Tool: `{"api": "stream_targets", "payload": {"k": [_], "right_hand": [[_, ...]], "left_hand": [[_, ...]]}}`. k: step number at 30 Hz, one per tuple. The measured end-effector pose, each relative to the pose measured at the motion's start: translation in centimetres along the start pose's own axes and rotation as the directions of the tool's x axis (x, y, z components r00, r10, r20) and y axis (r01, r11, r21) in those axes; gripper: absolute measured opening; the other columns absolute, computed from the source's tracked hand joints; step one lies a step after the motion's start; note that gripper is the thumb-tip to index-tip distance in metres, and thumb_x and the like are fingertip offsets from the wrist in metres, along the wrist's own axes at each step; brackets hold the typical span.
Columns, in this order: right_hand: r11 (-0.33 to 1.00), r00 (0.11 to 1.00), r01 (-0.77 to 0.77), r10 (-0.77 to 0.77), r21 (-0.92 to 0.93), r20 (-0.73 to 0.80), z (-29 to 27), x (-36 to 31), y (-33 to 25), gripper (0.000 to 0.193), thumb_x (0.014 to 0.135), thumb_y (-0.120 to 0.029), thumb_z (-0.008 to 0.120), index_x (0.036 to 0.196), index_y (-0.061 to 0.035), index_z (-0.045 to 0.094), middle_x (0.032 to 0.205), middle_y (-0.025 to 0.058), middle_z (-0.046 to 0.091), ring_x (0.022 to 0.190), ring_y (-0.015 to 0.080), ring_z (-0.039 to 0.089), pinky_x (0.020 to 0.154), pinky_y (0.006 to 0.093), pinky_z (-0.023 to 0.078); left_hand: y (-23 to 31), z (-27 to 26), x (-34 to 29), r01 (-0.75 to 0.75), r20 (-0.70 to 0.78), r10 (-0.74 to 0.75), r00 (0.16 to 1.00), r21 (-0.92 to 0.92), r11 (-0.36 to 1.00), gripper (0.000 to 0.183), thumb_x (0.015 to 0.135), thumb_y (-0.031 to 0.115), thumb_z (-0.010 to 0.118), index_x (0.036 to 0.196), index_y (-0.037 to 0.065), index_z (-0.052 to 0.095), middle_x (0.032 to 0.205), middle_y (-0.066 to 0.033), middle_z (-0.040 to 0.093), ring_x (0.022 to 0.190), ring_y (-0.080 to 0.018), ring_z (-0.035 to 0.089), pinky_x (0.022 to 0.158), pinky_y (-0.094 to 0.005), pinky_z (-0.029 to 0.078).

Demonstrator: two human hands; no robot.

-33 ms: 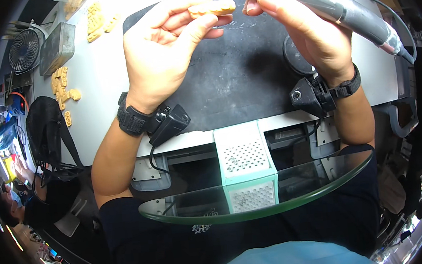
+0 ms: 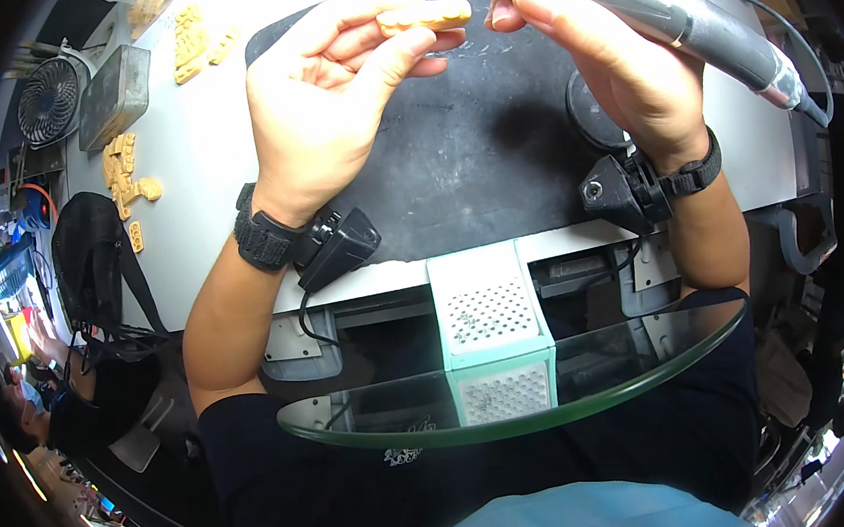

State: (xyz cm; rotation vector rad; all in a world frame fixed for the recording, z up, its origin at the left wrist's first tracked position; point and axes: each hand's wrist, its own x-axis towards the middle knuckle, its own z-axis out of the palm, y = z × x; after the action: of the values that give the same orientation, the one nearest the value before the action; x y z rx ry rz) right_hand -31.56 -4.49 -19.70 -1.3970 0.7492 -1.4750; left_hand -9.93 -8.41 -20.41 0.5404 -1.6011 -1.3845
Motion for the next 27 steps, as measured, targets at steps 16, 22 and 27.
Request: {"api": "stream_targets", "payload": {"k": [16, 22, 27], "right_hand": [[0.756, 0.855, 0.488, -0.314, -0.437, 0.413, -1.8, 1.6, 0.6, 0.035, 0.080, -0.002, 0.072, 0.112, 0.0051, 0.058, 0.097, 0.0126, 0.069, 0.092, 0.0151, 0.065, 0.075, 0.0235, 0.050], [0.983, 0.991, -0.128, 0.132, 0.132, -0.027, 1.3, -0.2, -1.4, 0.034, 0.080, -0.001, 0.070, 0.111, 0.0061, 0.058, 0.093, 0.0152, 0.069, 0.090, 0.0175, 0.066, 0.074, 0.0247, 0.051], [1.000, 1.000, -0.008, 0.008, 0.005, -0.012, 0.9, -0.1, -1.6, 0.034, 0.080, -0.003, 0.070, 0.110, 0.0066, 0.058, 0.088, 0.0132, 0.067, 0.083, 0.0164, 0.066, 0.070, 0.0236, 0.051]], "left_hand": [[-0.5, -0.5, -0.1, 0.008, -0.017, -0.006, 1.000, 0.134, 0.991, 0.025, 0.091, -0.003, 0.057, 0.114, -0.010, 0.055, 0.106, -0.0214, 0.065, 0.094, -0.0303, 0.067, 0.080, -0.0356, 0.059], [0.0, 0.1, -0.1, -0.009, 0.007, 0.009, 1.000, 0.058, 0.998, 0.023, 0.091, -0.002, 0.057, 0.112, -0.010, 0.056, 0.104, -0.0215, 0.065, 0.093, -0.0302, 0.068, 0.078, -0.0352, 0.060], [-0.2, -0.3, -0.1, 0.008, -0.018, -0.006, 1.000, 0.134, 0.991, 0.023, 0.092, -0.002, 0.056, 0.113, -0.011, 0.055, 0.104, -0.0228, 0.065, 0.094, -0.0315, 0.068, 0.078, -0.0355, 0.060]]}}
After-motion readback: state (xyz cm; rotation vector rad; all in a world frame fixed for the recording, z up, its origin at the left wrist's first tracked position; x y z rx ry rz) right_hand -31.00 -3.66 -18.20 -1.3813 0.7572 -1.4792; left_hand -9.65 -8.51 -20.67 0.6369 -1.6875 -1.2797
